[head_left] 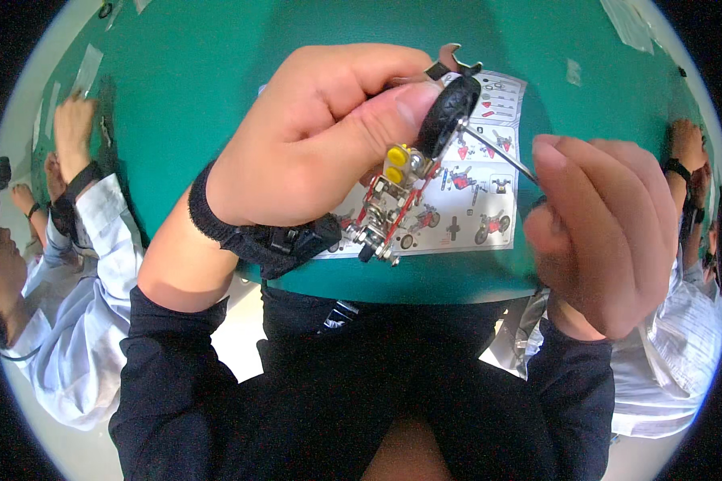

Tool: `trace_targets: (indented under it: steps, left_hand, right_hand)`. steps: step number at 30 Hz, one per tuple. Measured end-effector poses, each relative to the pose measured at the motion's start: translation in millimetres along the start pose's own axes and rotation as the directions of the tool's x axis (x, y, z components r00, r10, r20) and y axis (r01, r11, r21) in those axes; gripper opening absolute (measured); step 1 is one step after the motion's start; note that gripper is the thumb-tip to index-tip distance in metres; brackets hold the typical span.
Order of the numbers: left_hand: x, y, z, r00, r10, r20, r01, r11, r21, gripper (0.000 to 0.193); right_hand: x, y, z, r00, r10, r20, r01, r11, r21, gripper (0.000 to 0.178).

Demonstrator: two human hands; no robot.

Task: Assemble a small toy motorcycle model using a manual and small tools.

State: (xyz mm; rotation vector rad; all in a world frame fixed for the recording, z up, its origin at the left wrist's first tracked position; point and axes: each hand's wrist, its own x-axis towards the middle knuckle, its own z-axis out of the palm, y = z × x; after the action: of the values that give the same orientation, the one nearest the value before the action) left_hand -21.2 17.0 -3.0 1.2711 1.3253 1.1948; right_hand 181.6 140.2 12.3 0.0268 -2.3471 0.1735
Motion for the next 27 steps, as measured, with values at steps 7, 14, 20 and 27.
trace_targets:
  steps: [7, 14, 20, 27]
  left_hand:
    - [11.4, -1.7, 12.6, 0.998, -0.067, 0.006, 0.065, 0.990, 0.127, 0.030]
    - [6.0, -4.3, 11.7, 0.989, 0.116, -0.088, -0.083, 0.947, 0.312, 0.030]
    - [5.9, -0.4, 11.2, 0.970, 0.201, -0.139, -0.123, 0.892, 0.435, 0.032]
    - [7.0, 3.5, 10.6, 0.949, 0.295, -0.111, -0.205, 0.845, 0.494, 0.026]
  right_hand:
    - [-19.7, 21.7, -6.3, 0.991, 0.092, 0.100, -0.112, 0.969, 0.220, 0.024]
    - [-16.0, 10.3, 1.7, 0.856, 0.482, 0.185, -0.500, 0.684, 0.532, 0.025]
    - [-7.8, 4.2, 7.8, 0.514, 0.695, 0.503, -0.751, 0.081, 0.655, 0.038]
    - [-25.3, 26.0, 17.6, 0.505, 0.338, 0.794, -0.548, -0.585, 0.597, 0.041]
